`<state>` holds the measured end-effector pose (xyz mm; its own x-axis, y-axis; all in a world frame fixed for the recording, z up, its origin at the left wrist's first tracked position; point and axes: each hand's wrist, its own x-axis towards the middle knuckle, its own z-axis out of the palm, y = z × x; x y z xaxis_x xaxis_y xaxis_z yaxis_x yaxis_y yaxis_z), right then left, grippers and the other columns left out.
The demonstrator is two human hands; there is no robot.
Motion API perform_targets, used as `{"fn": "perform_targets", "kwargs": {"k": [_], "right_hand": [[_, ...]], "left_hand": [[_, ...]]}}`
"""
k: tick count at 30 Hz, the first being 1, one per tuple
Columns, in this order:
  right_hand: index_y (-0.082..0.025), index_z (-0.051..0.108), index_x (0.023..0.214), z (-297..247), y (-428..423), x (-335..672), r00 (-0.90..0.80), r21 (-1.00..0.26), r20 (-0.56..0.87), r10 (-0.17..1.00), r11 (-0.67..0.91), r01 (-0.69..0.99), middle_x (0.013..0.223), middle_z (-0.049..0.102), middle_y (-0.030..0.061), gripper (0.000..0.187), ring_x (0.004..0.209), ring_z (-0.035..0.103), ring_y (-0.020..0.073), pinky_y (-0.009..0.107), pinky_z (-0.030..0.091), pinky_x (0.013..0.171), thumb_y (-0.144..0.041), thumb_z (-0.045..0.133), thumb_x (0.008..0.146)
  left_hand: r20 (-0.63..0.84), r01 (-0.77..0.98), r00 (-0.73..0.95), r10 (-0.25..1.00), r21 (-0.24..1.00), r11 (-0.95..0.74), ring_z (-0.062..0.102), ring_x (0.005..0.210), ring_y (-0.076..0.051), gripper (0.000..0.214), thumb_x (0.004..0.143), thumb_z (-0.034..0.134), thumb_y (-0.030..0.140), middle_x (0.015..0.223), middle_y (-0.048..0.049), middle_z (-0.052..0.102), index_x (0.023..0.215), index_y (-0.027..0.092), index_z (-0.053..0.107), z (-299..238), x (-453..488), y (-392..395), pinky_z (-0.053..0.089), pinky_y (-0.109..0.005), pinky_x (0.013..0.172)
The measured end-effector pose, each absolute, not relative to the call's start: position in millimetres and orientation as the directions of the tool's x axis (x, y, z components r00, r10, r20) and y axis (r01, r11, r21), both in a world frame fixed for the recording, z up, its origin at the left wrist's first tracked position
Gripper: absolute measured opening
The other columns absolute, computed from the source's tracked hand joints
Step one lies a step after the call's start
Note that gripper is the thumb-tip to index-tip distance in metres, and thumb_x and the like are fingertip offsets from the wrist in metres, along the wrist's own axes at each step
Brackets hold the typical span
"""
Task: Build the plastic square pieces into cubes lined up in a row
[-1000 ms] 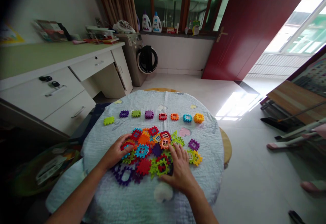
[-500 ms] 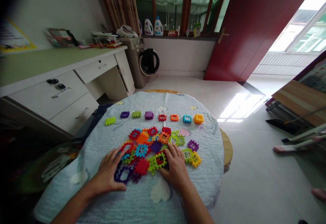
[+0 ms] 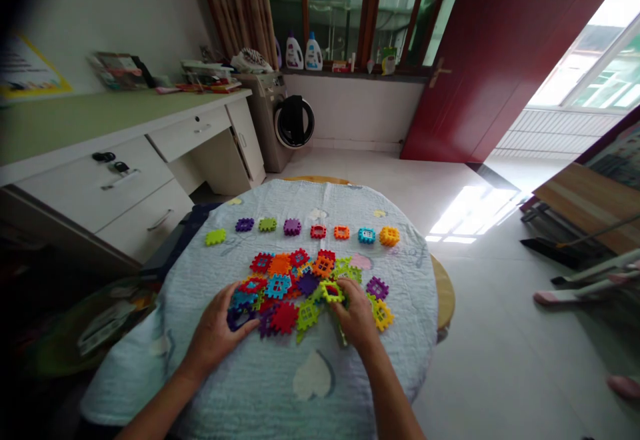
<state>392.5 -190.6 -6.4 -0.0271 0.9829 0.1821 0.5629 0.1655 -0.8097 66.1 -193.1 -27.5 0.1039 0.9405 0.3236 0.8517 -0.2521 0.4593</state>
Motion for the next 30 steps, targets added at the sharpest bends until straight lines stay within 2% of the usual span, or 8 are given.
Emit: {"fn": "perform_targets", "kwargs": {"k": [6, 10, 14, 18, 22, 26, 30], "right_hand": [[-0.020, 0.064, 0.108, -5.0, -171.7, 417.8, 0.130, -0.820, 0.132, 0.983, 0.035, 0.572, 0.114, 0.065, 0.0090, 0.034, 0.105, 0.062, 0.0240, 0.038, 0.054, 0.085, -0.027, 0.054, 0.076], [-0.020, 0.062, 0.114, -1.3, -178.8, 424.6, 0.224, -0.777, 0.173, 0.959, -0.007, 0.630, 0.114, 0.064, 0.0106, 0.036, 0.105, 0.061, 0.0253, 0.042, 0.051, 0.091, -0.033, 0.055, 0.081], [-0.022, 0.056, 0.125, 1.0, -205.6, 422.3, 0.134, -0.713, 0.196, 0.971, 0.047, 0.700, 0.128, 0.058, 0.0114, 0.047, 0.123, 0.052, 0.0280, 0.048, 0.042, 0.106, -0.039, 0.060, 0.082], [-0.024, 0.050, 0.135, 5.8, -227.6, 412.4, 0.005, -0.664, 0.147, 0.989, 0.094, 0.742, 0.138, 0.052, 0.0108, 0.064, 0.130, 0.047, 0.0291, 0.048, 0.038, 0.110, -0.041, 0.068, 0.077], [-0.022, 0.056, 0.127, 11.1, -230.1, 394.1, -0.059, -0.661, 0.099, 0.993, 0.110, 0.742, 0.130, 0.057, 0.0113, 0.052, 0.122, 0.054, 0.0273, 0.043, 0.045, 0.105, -0.036, 0.068, 0.078], [-0.021, 0.060, 0.119, 9.6, -227.2, 376.0, -0.041, -0.700, 0.132, 0.990, 0.123, 0.703, 0.122, 0.059, 0.0100, 0.045, 0.113, 0.059, 0.0243, 0.038, 0.049, 0.100, -0.023, 0.068, 0.074], [-0.021, 0.060, 0.111, 6.4, -228.2, 377.6, -0.006, -0.787, 0.148, 0.989, 0.122, 0.605, 0.113, 0.061, 0.0079, 0.032, 0.093, 0.063, 0.0179, 0.030, 0.055, 0.079, -0.015, 0.056, 0.079]], "left_hand": [[0.405, 0.847, -0.020, 0.914, 0.492, -0.199, 0.050, 0.127, -0.034, 0.085, 0.077, 0.065, 0.058, 0.136, -0.0167, 0.050, 0.144, 0.020, 0.030, -34.2, 63.9, -192.6, 0.044, -0.054, 0.104], [0.399, 0.837, -0.062, 0.915, 0.519, -0.170, 0.049, 0.128, -0.035, 0.092, 0.077, 0.064, 0.061, 0.138, -0.0183, 0.047, 0.148, 0.019, 0.024, -32.5, 62.9, -194.8, 0.046, -0.055, 0.102], [0.427, 0.842, 0.092, 0.899, 0.450, -0.299, 0.040, 0.135, -0.038, 0.101, 0.073, 0.067, 0.063, 0.144, -0.0188, 0.041, 0.151, 0.021, 0.019, -26.6, 63.4, -198.5, 0.040, -0.058, 0.107], [0.414, 0.840, 0.258, 0.873, 0.351, -0.415, 0.030, 0.140, -0.040, 0.103, 0.068, 0.071, 0.064, 0.148, -0.0166, 0.037, 0.150, 0.025, 0.022, -24.2, 66.0, -200.0, 0.032, -0.060, 0.112], [0.379, 0.876, 0.255, 0.890, 0.299, -0.378, 0.033, 0.137, -0.039, 0.095, 0.071, 0.070, 0.060, 0.147, -0.0159, 0.037, 0.149, 0.024, 0.027, -27.5, 67.2, -198.4, 0.033, -0.059, 0.111], [0.368, 0.885, 0.246, 0.897, 0.292, -0.362, 0.039, 0.133, -0.037, 0.090, 0.073, 0.068, 0.060, 0.144, -0.0159, 0.040, 0.146, 0.023, 0.031, -29.8, 65.9, -196.4, 0.037, -0.056, 0.109], [0.368, 0.878, 0.206, 0.907, 0.339, -0.337, 0.044, 0.130, -0.034, 0.078, 0.080, 0.062, 0.055, 0.141, -0.0154, 0.044, 0.145, 0.023, 0.032, -29.0, 64.6, -195.3, 0.040, -0.054, 0.108]]}}
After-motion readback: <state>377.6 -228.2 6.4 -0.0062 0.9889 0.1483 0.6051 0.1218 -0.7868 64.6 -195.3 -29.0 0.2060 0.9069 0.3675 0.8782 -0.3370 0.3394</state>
